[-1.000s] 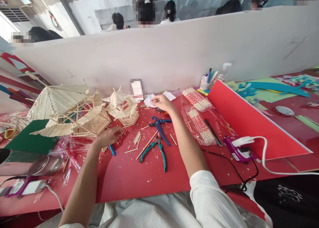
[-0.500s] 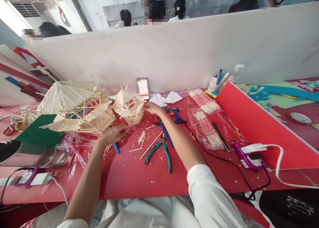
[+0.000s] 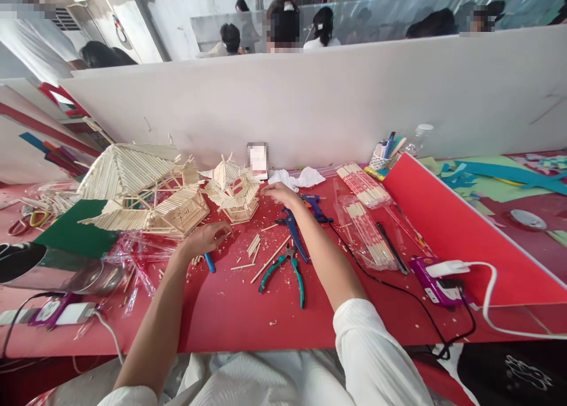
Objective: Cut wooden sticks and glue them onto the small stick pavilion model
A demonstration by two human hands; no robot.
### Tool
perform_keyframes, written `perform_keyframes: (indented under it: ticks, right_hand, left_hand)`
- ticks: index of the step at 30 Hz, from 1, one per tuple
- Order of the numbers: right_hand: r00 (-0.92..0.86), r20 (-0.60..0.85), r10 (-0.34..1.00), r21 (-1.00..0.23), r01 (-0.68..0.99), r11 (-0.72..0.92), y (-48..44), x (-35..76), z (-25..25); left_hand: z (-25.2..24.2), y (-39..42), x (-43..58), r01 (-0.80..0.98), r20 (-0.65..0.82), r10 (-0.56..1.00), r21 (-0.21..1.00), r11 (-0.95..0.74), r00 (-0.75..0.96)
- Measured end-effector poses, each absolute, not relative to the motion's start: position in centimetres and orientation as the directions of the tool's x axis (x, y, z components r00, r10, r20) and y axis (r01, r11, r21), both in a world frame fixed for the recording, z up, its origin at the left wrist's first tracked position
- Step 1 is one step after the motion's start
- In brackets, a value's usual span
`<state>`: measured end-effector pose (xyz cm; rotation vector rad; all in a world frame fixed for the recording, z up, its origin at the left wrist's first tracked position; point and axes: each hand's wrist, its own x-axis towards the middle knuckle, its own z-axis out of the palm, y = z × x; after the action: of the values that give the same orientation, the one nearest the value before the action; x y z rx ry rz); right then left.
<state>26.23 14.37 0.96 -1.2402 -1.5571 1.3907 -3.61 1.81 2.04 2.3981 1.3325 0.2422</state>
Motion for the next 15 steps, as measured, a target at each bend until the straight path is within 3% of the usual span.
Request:
perform_keyframes:
  ticks: [6,10,15]
  right_hand:
    - [-0.221,0.013,0.975,-0.990,-0.137,-0.018,12.9,29.1,2.6]
    - [-0.157,0.135,0.978,-0.832,-0.554,0.026,11.0,30.8,3.5]
    - [0.117,0.283,0.952,-0.695,-0.659,0.288,8.6,32.9,4.8]
  left_hand:
    - [2.3,1.8,-3.4,0.785,-0.047,0.842,0.395,-0.478,0.537]
    - [2.2,1.7,-3.4,0.783,-0.042,0.840,0.388,-0.485,0.541]
    - [2.1,1.7,-3.3,0.798,-0.048,0.846,0.366,-0.479,0.530]
